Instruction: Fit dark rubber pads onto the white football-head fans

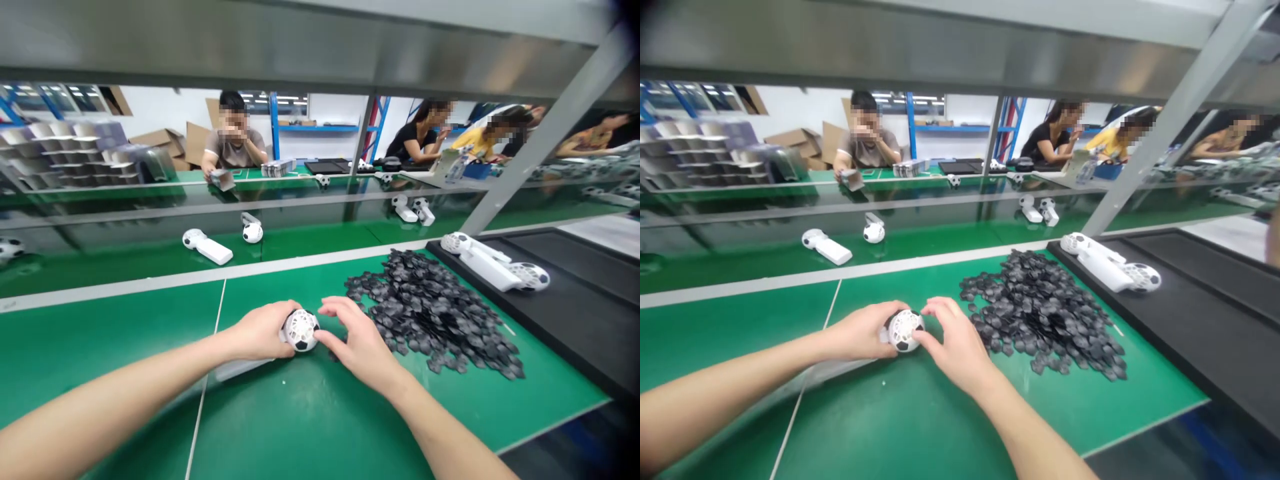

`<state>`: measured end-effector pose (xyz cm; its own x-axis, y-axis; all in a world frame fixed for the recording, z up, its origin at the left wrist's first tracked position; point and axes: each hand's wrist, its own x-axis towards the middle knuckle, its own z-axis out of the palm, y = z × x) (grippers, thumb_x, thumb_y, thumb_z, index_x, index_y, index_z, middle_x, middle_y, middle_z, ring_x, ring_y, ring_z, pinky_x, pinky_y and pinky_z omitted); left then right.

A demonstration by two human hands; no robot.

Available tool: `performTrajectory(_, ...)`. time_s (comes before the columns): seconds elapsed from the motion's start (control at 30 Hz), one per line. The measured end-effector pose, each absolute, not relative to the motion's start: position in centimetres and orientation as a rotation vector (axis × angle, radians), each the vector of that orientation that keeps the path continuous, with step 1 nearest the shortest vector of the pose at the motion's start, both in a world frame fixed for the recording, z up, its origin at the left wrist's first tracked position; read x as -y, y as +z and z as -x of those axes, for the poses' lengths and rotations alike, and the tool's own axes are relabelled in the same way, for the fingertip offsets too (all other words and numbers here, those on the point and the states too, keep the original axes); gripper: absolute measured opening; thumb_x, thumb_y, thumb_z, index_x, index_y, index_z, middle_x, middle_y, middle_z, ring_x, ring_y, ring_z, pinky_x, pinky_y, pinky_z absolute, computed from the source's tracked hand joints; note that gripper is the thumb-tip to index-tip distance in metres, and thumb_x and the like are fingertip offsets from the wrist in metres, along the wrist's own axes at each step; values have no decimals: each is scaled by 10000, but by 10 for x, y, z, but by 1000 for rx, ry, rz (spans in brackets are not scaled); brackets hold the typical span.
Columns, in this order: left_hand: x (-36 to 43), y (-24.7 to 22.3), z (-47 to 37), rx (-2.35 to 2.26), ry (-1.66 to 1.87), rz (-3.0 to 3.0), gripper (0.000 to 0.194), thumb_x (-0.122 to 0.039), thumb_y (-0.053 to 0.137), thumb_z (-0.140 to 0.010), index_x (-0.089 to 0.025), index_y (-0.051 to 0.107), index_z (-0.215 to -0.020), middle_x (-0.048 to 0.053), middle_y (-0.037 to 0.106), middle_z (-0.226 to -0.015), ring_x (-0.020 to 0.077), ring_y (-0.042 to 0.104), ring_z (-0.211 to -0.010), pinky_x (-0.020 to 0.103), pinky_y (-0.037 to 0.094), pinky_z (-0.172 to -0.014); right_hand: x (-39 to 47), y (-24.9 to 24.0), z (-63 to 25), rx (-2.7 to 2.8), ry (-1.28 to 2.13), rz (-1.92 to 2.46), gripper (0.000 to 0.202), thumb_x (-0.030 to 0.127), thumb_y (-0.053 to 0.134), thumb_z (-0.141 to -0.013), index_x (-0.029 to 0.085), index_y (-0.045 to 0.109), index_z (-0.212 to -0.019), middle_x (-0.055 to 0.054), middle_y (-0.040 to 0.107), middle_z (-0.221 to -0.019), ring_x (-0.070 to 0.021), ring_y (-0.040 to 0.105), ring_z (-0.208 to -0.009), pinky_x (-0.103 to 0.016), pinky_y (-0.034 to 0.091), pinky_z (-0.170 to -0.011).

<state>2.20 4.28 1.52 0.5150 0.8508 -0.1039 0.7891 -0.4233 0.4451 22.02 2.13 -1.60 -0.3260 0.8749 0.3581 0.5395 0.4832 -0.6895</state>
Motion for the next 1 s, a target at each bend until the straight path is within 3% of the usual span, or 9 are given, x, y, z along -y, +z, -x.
performTrajectory(0.2, -159, 30, -44, -1521, 418, -2497, 636, -268, 607, -621, -250, 432, -1232, 12, 554, -1203, 219, 535, -1055, 259, 421, -861, -15, -14, -226, 2211, 525, 1332, 163, 200, 581, -776, 192, 553, -936, -49, 561, -1026, -192, 522, -950, -336, 433, -847)
performTrajectory(0.3, -224, 35, -53, -1695, 512, -2467, 747, -335, 634, -632, -216, 343, -1309, 85, 453, -1314, 294, 437, -1162, 368, 368, -938, -15, -14, -228, 2287, 522, 1463, 158, 241, 596, -775, 190, 575, -923, -42, 590, -954, -206, 529, -917, -343, 443, -819)
performTrajectory(0.4, -263, 33, -42, -1883, 582, -2370, 703, -344, 647, -620, -178, 419, -1263, 140, 419, -1327, 384, 325, -1218, 500, 287, -976, -15, -6, -232, 2348, 573, 1575, 221, 341, 621, -755, 196, 593, -919, -49, 595, -955, -227, 526, -934, -361, 447, -820)
performTrajectory(0.47, -277, 28, -24, -2044, 643, -2227, 646, -365, 619, -646, -138, 454, -1227, 185, 393, -1323, 475, 238, -1224, 624, 237, -929, -17, 3, -235, 2400, 639, 1643, 329, 430, 653, -704, 192, 605, -926, -65, 591, -973, -258, 510, -975, -388, 439, -839)
performTrajectory(0.53, -287, 20, -4, -2106, 658, -2091, 603, -363, 635, -629, -133, 500, -1170, 181, 459, -1243, 518, 264, -1184, 653, 275, -867, -19, 12, -237, 2448, 703, 1716, 428, 479, 687, -642, 180, 614, -940, -86, 581, -1002, -289, 493, -1010, -411, 431, -851)
performTrajectory(0.67, -293, 6, 22, -2004, 724, -1928, 579, -196, 708, -508, -112, 557, -1061, 129, 562, -993, 431, 453, -1073, 534, 389, -855, -22, 15, -241, 2500, 727, 1787, 383, 382, 704, -660, 177, 615, -971, -97, 569, -1042, -285, 514, -997, -375, 446, -818)
performTrajectory(0.77, -286, 3, 26, -1934, 881, -1750, 550, -188, 733, -486, -134, 563, -1006, 86, 574, -883, 373, 509, -1020, 485, 432, -842, -22, 6, -243, 2486, 735, 1739, 264, 302, 668, -715, 210, 620, -957, -62, 585, -1012, -235, 560, -929, -308, 449, -764)
performTrajectory(0.9, -254, 13, 22, -1700, 1116, -1493, 526, -280, 678, -614, -171, 479, -1089, 77, 590, -952, 237, 596, -884, 363, 533, -718, -22, -4, -248, 2457, 680, 1686, 204, 237, 657, -714, 232, 633, -916, -32, 612, -943, -201, 590, -880, -264, 427, -712)
performTrajectory(1.0, -201, 21, 18, -1428, 1185, -1416, 431, -324, 626, -675, -201, 498, -1068, 55, 588, -1042, 189, 604, -876, 323, 556, -721, -21, -7, -249, 2460, 604, 1652, 158, 239, 645, -720, 241, 646, -878, -20, 623, -908, -185, 601, -847, -249, 418, -676)
